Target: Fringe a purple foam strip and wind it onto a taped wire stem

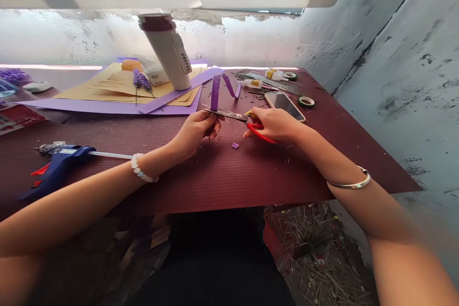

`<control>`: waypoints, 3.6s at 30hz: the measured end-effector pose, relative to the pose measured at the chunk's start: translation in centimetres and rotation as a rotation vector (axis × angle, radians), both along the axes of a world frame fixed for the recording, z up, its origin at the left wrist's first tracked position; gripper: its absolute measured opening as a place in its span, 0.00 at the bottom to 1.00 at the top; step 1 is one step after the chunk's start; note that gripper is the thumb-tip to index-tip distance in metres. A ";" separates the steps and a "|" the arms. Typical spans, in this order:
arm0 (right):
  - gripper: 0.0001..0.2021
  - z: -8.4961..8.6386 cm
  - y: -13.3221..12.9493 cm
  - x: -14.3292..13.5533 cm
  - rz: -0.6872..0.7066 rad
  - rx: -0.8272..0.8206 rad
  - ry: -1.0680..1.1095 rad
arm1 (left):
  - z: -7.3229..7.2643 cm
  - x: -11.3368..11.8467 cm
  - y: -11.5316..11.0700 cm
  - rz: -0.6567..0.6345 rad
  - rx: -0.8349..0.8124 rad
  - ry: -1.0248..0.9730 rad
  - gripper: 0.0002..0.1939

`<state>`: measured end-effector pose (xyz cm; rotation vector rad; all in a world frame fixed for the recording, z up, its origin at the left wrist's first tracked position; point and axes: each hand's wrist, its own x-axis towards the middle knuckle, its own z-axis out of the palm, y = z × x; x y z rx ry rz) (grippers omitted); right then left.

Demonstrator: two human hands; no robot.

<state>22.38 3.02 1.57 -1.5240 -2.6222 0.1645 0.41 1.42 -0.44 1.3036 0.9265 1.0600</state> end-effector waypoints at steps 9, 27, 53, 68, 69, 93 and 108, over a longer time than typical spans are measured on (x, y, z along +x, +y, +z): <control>0.12 0.5 0.1 0.3 0.022 0.046 -0.039 | -0.1 0.1 0.1 -0.023 -0.003 0.049 0.17; 0.10 0.7 0.4 0.8 0.106 -0.193 0.110 | -0.3 -0.3 0.2 -0.112 -0.040 -0.080 0.15; 0.31 0.4 -0.1 0.3 -0.098 -0.058 0.040 | -0.2 -0.1 0.2 0.033 -0.017 -0.056 0.18; 0.24 0.1 0.0 0.2 -0.021 -0.105 0.150 | 0.1 0.1 0.2 0.047 0.037 0.021 0.18; 0.20 0.1 0.1 0.2 -0.005 -0.102 0.152 | 0.1 0.1 0.2 0.047 0.031 0.024 0.18; 0.11 1.1 0.4 1.1 0.098 -0.306 0.186 | 0.0 -0.4 -0.2 -0.100 0.006 -0.095 0.16; 0.27 1.1 -0.4 0.3 0.006 -0.340 0.207 | -0.3 -0.3 0.1 -0.027 -0.017 -0.075 0.17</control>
